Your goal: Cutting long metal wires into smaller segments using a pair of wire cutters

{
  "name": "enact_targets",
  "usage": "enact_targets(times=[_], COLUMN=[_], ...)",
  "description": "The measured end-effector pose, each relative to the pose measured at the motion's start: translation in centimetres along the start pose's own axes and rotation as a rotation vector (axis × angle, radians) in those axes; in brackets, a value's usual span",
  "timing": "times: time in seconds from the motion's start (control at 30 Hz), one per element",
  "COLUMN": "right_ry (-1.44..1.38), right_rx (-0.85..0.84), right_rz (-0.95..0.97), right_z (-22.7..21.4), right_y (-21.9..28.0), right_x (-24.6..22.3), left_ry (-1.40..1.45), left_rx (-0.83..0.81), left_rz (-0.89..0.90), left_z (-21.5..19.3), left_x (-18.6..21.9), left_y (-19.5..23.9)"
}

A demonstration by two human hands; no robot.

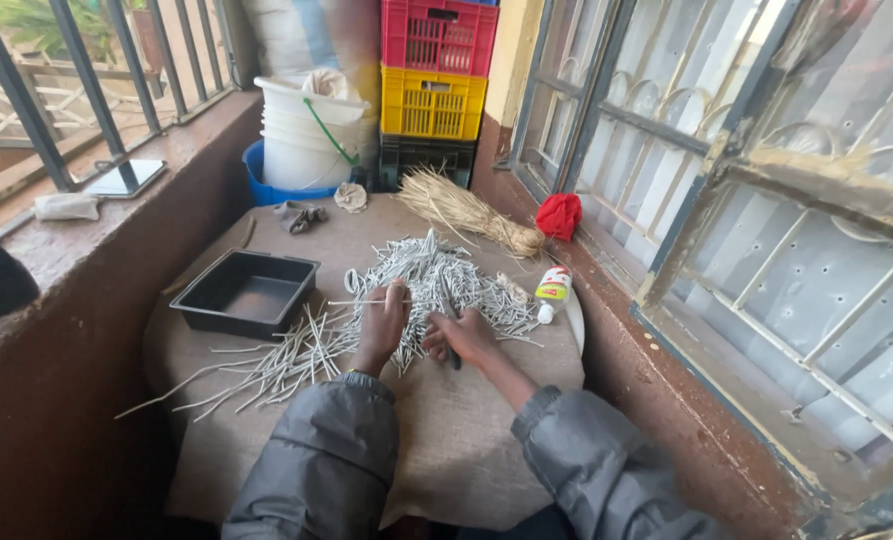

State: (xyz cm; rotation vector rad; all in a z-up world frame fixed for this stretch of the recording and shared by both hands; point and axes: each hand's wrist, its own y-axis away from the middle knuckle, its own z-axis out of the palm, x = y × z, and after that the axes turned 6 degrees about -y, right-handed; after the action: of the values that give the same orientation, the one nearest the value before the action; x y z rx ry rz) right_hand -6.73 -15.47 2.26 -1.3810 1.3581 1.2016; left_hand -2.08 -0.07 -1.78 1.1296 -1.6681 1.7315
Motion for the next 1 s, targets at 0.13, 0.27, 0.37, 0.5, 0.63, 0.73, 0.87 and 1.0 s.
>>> enact_targets(times=[0.13,0.27,0.37,0.5,0.63,0.73,0.87,1.0], right_ry=[0.295,0.358,0.404,0.072,0.038,0.128,0.221,0.240], right_rx=[0.022,0.030,0.053,-0.014,0.029,0.053,0.099,0.120], right_rz=[-0.022,-0.033,-0.034,0.058,0.003,-0.055,-0.119,-0.123], right_z=[0.2,0.0,0.9,0.9,0.8,0.8,0.4,0.7], right_y=[1.2,-1.3,-0.1,0.1,-1.0,-0.9,-5.4,-5.6], right_x=[-0.1,0.8,-1.2,-0.7,0.4,0.1,3.3,3.7], left_ry=[-0.020,0.077,0.094,0.042,0.021,0.012,0.084,0.112], left_rx=[0.079,0.065,0.137,0.152,0.190,0.162,0.130,0.113], left_rz=[0.022,-0.026,-0.027,0.009,0.040,0.034,0.055,0.075], left_z=[0.1,0.3,0.0,0.2,0.5,0.7,0.4,0.6], left_x=[-0.6,0.3,1.8,0.5,0.5,-0.4,0.6,-0.5], left_y=[-0.6,-0.2,-0.2,-0.7,-0.2,-0.6,-0.6,-1.0])
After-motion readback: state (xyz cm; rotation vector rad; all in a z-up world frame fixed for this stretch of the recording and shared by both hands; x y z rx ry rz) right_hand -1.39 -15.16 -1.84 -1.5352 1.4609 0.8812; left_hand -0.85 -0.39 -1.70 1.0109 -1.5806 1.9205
